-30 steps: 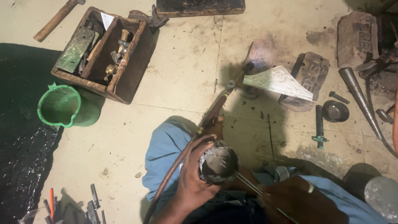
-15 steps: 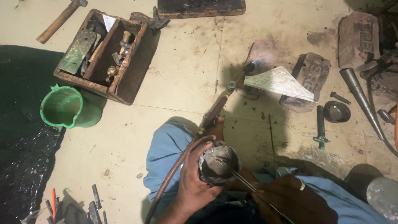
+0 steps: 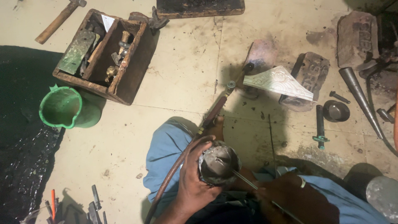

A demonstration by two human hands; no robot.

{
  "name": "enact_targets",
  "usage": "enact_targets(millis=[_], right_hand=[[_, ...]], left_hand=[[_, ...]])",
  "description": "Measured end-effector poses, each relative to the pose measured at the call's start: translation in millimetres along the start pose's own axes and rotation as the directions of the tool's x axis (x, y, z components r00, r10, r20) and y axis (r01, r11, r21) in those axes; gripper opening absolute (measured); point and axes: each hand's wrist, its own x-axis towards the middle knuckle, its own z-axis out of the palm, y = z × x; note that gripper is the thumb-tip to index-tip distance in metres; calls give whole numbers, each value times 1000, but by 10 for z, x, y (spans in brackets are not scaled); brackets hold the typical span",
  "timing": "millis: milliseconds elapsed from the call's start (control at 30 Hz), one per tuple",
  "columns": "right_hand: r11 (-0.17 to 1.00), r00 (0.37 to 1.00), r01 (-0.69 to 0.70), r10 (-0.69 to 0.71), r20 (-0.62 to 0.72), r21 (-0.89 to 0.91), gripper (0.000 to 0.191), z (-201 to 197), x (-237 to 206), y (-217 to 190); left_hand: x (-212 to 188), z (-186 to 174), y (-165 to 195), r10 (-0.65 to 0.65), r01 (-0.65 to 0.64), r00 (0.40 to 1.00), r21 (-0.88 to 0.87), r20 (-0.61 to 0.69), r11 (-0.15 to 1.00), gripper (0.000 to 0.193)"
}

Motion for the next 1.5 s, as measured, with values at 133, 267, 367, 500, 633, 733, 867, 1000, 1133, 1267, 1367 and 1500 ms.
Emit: enact_targets(millis=[133,267,367,500,633,733,867,1000,1133,1267,1367,1500], right_hand=[[992,979,-125,119,166,21,22,-164,127,12],[934,935,-354,353,14,51,15,-555,316,-226],[873,822,-462,356,-444,-155,11,-948,252,-460],[515,770,-628,308,-558,-583,19,-1225,132,-152],[704,404,-664,623,-670,253,14,-1096,165,565],[806,718,-537,281,-637,-250,16,-1029,258,1103],[835,788,-457,222,-574,-305,21,-924,385,1565],[834,806,-447,219,-549,-324,18,-848,478,1824],[819,827,-431,190,-529,-379,19,-864,511,1937],[836,840,-414,199,-505,-359,19,-881,551,1948],[823,846,-423,210,-490,-378,20,-839,637,1951],[823,888,-341,124,-443,-454,24,-757,796,1975]], left_hand=[[-12,2,-16,-11,11,1000,22,11,1000,92],[-46,-7,-119,-2,1,1000,70,19,998,93],[-95,120,-257,-173,172,981,25,88,985,93],[-133,371,-515,-135,134,967,19,217,991,95],[-164,667,-696,-184,182,948,34,261,983,102],[-131,825,-773,-119,95,967,118,226,989,96],[-8,846,-815,80,-90,988,71,130,993,79],[127,848,-810,69,-95,987,175,148,980,64],[228,909,-863,187,-221,972,280,144,934,55],[221,875,-940,98,-124,983,172,152,977,66],[209,847,-997,69,-90,983,114,171,989,77],[191,788,-1014,33,-48,985,84,170,995,87]])
